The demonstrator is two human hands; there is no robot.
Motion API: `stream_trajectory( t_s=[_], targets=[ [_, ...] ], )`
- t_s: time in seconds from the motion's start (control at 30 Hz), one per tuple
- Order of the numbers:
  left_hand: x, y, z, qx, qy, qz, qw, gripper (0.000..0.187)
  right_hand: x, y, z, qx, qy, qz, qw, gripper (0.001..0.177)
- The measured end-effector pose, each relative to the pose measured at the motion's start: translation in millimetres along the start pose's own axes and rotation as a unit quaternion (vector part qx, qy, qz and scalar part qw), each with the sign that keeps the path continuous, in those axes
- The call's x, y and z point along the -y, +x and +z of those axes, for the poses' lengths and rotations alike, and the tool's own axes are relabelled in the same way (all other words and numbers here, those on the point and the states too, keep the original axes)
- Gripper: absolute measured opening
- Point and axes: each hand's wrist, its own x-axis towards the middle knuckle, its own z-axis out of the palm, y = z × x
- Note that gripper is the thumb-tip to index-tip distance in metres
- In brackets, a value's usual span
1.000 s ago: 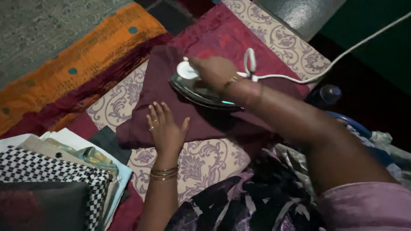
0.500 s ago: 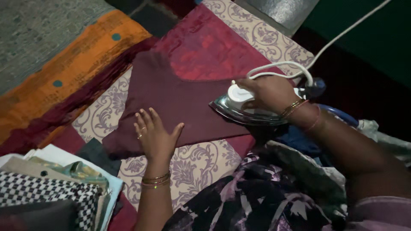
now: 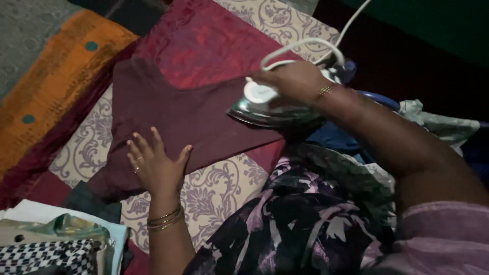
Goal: The person irons a maroon shirt laid out on a patterned surface. They smooth the fabric, button the collar, and iron the front, sleeves, and back before folding the shirt.
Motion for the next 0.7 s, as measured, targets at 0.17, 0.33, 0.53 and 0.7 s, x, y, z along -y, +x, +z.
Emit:
stream_trajectory(
  t_s=[0.17,0.33,0.53,0.7],
  targets=[
    [2.2,-2.8,3.2,0.007,0.003,-0.004,1.0,0.105,-23.3,-36.2,2.4,-0.065,-0.011,0.065,0.996,0.075],
    [0.3,-1.4,2.0,0.003,0.009,0.0,1.0,0.106,-46.5,-20.7,14.1,-0.1,-0.038,0.119,0.987,0.078],
    [-2.1,-0.7,-3.9,0.017,0.012,-0.017,1.0,0.122,-35.8,1.5,6.0,-0.099,-0.019,-0.06,0.993,0.079],
    [-10.4,3.3,-13.0,0.051,0.017,-0.048,0.997,0.145,9.6,28.7,5.1,-0.08,0.012,-0.145,0.986,0.072]
  ],
)
